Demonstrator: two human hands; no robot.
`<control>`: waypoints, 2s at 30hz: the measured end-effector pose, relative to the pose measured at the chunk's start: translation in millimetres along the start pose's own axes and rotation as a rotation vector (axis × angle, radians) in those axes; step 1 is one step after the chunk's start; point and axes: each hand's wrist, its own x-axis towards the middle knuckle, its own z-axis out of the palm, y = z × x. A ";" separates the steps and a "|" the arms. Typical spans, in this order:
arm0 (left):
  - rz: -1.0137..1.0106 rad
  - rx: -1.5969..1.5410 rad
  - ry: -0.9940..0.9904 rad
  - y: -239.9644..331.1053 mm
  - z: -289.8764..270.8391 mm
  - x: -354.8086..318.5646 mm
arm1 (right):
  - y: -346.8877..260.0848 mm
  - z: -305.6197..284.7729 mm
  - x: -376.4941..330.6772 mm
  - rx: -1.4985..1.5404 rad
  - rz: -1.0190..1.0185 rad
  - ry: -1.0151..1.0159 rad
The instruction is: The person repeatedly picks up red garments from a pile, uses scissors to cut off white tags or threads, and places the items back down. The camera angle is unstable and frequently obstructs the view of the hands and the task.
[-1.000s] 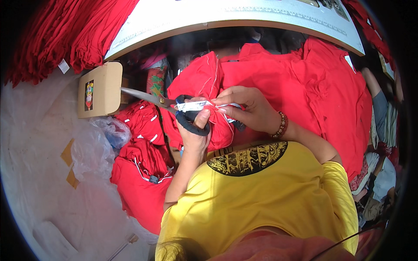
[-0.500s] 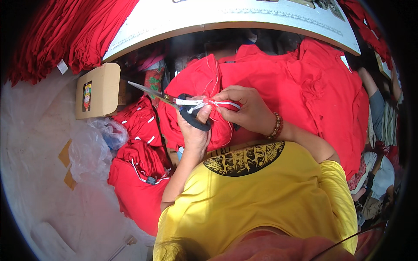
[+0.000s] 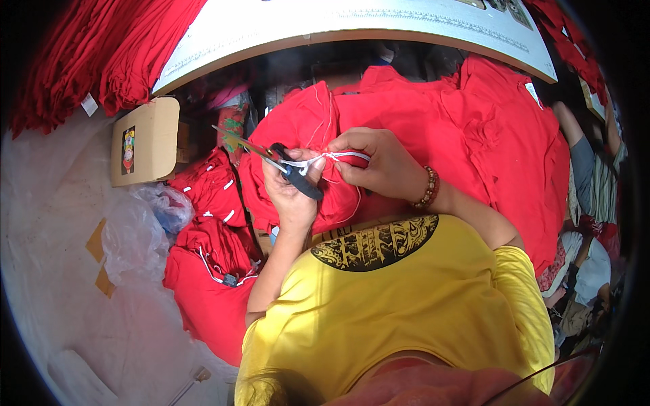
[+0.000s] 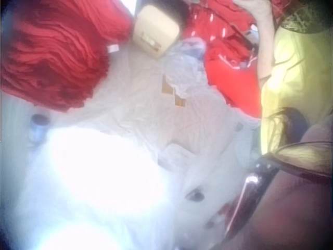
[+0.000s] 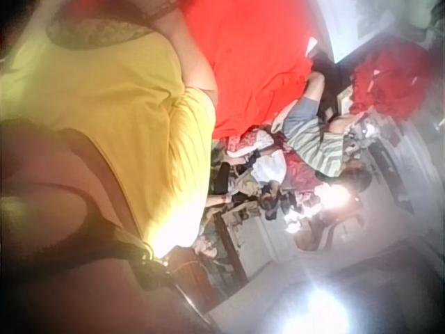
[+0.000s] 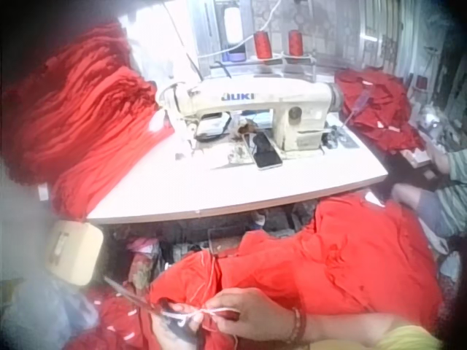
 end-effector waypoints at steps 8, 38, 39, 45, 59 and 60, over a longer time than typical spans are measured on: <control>-0.124 -0.131 0.043 0.7 4.4 7.0 | 6.0 -2.7 16.3 -0.189 -0.304 -0.001; -0.286 -0.196 0.007 -0.9 -3.3 22.6 | 16.1 -6.2 10.4 0.481 0.479 -0.010; -0.277 -0.157 -0.023 -1.6 -7.1 22.9 | 18.7 -5.1 10.3 0.476 0.466 -0.001; -0.217 0.034 -0.021 -4.7 -2.1 27.7 | 19.1 -4.0 11.4 0.465 0.417 -0.061; -0.235 -0.021 -0.087 6.6 -4.0 42.6 | 31.9 -8.1 13.4 0.225 0.353 -0.113; -0.239 -0.035 -0.085 4.1 -4.2 44.2 | 31.1 -6.9 13.9 0.272 0.362 -0.087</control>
